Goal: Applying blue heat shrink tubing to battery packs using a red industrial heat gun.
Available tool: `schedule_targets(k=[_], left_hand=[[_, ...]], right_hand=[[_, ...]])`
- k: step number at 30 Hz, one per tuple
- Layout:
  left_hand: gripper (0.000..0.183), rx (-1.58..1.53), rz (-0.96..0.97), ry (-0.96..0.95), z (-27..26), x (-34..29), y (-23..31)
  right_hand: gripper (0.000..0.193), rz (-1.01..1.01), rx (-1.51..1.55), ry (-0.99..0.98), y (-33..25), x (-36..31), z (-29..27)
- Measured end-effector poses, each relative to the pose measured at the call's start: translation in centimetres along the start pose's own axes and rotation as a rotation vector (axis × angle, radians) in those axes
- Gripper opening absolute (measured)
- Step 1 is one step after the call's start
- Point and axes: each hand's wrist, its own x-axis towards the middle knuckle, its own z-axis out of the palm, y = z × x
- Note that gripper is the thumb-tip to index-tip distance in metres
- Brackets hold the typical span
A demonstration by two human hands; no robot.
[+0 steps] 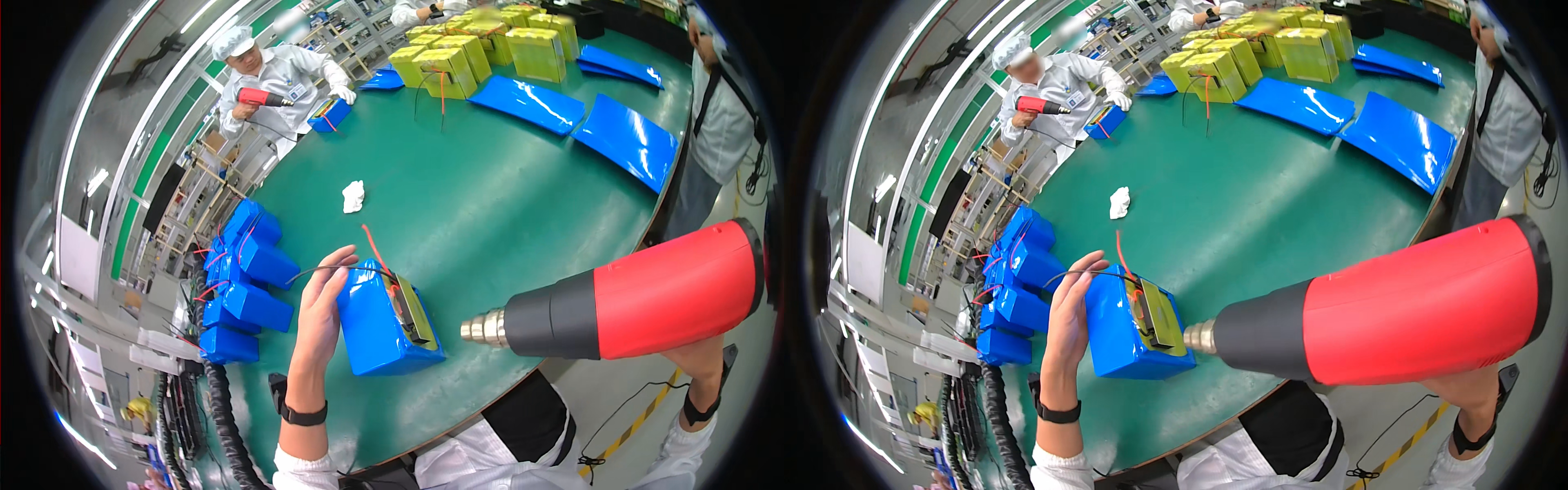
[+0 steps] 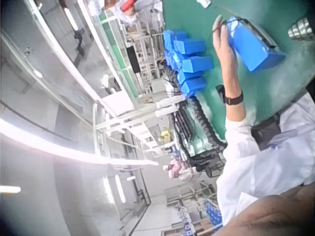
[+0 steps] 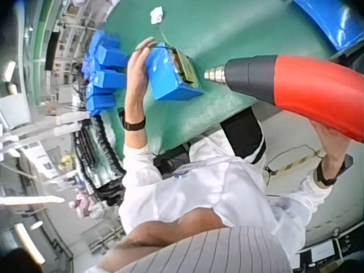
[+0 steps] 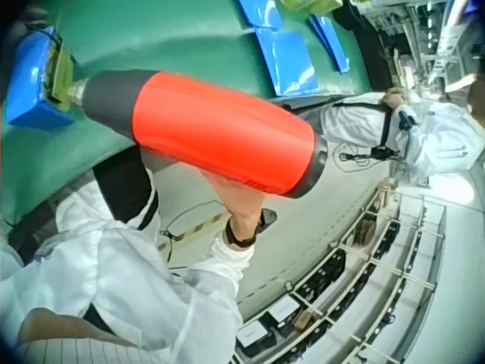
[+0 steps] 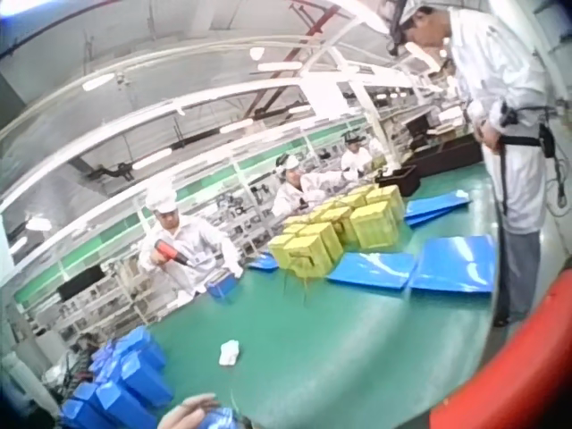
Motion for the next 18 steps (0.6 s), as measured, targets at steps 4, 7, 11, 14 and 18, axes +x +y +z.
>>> schedule_targets(k=[4, 7, 11, 14, 18], left_hand=[[0.065, -0.122, 0.032, 0.002, -3.0, -2.6, -2.9], [0.103, -0.171, -0.006, -0.040, -2.9, -5.0, -2.6], [0.165, -0.045, 0.039, -0.080, -3.7, -6.7, -3.6], [0.170, 0.100, 0.148, -0.123, -3.5, -6.6, -4.0], [0.169, 0.172, 0.227, -0.143, -3.6, -5.4, -4.0]], right_hand=[[0.061, -0.127, -0.167, -0.172, 0.5, -0.4, -0.7], [0.068, -0.206, -0.254, -0.246, 1.2, -1.4, -1.6], [0.068, -0.148, -0.222, -0.267, 1.5, -1.8, -1.1], [0.067, -0.111, -0.201, -0.281, 1.7, -2.2, -0.3], [0.067, -0.075, -0.173, -0.294, 1.8, -2.8, 0.2]])
